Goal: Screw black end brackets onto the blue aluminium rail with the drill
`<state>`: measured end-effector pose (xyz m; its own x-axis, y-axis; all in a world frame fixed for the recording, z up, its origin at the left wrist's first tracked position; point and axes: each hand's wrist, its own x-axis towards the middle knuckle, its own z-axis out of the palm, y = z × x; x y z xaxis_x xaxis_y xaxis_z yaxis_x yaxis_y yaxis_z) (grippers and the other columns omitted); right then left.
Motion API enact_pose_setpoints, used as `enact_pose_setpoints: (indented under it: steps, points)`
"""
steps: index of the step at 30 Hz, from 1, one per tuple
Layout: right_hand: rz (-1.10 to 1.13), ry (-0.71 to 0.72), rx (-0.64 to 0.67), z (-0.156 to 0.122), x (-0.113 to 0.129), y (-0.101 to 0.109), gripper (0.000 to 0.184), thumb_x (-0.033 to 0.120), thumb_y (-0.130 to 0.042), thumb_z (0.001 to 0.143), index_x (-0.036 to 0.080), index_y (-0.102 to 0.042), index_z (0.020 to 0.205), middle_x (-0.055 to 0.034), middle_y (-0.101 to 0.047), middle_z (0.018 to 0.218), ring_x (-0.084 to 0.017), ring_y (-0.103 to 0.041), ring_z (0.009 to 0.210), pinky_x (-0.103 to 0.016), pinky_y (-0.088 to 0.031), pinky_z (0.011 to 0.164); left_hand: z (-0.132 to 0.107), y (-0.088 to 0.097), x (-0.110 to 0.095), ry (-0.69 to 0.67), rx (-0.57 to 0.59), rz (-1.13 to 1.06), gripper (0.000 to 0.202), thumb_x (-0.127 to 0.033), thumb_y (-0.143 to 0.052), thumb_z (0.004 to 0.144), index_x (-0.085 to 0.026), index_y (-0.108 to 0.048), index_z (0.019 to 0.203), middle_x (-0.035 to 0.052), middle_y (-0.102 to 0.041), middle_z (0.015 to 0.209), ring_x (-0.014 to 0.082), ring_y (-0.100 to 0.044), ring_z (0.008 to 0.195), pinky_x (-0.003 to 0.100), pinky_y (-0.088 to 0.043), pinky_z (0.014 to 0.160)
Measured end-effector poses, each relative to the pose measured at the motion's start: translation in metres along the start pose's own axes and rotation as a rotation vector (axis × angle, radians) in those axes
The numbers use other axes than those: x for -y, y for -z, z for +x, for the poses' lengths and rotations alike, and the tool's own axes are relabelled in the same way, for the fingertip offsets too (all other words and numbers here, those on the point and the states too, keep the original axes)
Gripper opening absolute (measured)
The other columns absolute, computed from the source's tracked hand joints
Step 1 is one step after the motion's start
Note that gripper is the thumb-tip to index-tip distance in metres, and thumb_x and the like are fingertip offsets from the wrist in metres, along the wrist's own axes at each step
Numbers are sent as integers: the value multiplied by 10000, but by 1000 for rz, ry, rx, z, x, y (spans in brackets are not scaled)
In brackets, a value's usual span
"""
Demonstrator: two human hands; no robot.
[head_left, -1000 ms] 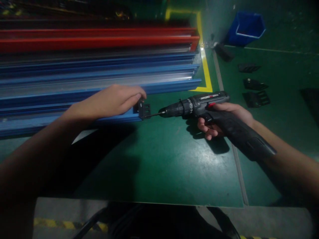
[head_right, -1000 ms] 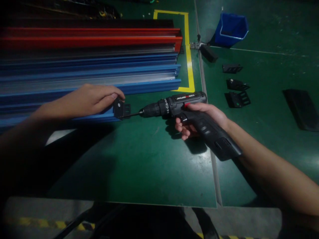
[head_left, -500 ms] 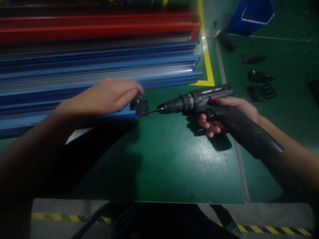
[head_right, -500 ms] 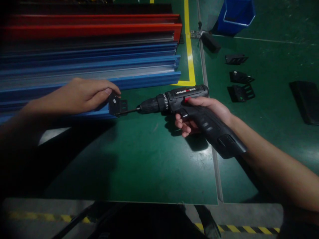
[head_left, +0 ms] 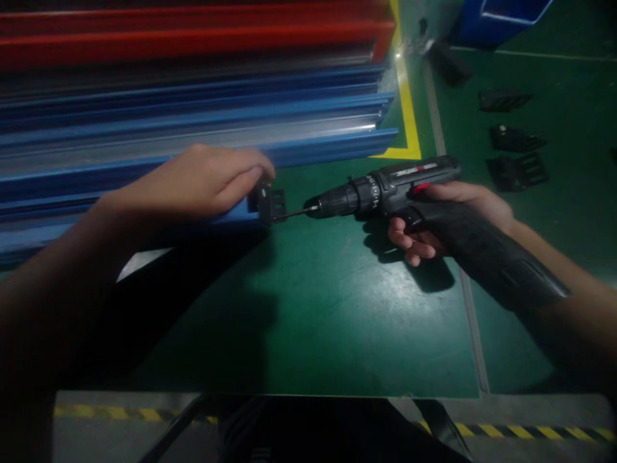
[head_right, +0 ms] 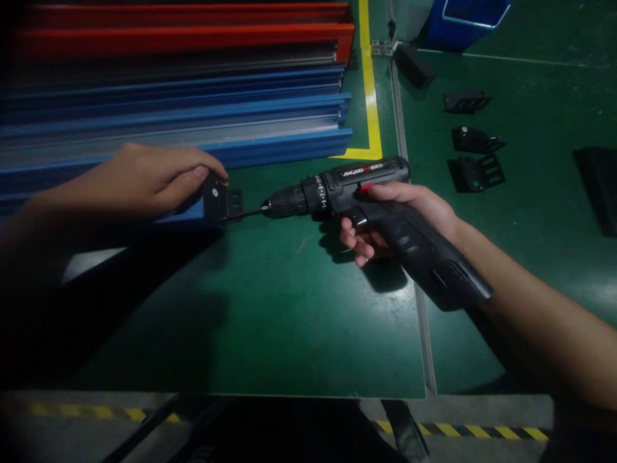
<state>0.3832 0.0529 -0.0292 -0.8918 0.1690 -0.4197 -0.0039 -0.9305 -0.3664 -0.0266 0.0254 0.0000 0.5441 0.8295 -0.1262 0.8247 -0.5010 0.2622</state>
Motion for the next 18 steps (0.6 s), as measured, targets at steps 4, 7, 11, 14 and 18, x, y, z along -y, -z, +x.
enact_pose_setpoints:
  steps: [4,7,11,14,18]
  points:
    - [9,-9,0,-1,1,0,485,442,-484,1039,24,-527,1281,-162,-727,1110,-210,-747,899,-383,-565,964,1,0,0,25,12,0,420,-362,-304,1120,-179,-624,1321,34,-709,1159,176,-617,983,328,-452,975]
    - [-3,-33,41,-1,2,4,506,465,-512,1033,17,-562,1261,-167,-724,1124,-223,-744,934,-391,-555,987,3,-2,2,25,-5,-7,418,-376,-323,1108,-181,-641,1297,47,-722,1144,187,-627,979,337,-463,959]
    - [14,-53,61,-1,3,7,540,490,-510,1033,5,-605,1249,-170,-716,1144,-230,-737,952,-393,-547,998,4,-1,0,35,6,-33,408,-377,-316,1106,-198,-651,1256,63,-720,1171,208,-634,989,361,-473,926]
    - [33,-64,69,0,2,7,522,481,-516,1027,19,-630,1242,-160,-723,1148,-219,-737,957,-376,-547,1000,4,1,-2,13,6,-51,395,-352,-313,1106,-189,-647,1241,69,-718,1167,218,-643,1004,368,-478,915]
    - [7,-46,80,1,1,6,525,492,-527,1023,24,-646,1229,-165,-726,1125,-214,-740,929,-376,-564,984,5,-2,2,-18,3,-78,395,-358,-316,1101,-197,-655,1223,65,-723,1152,238,-667,1025,368,-496,904]
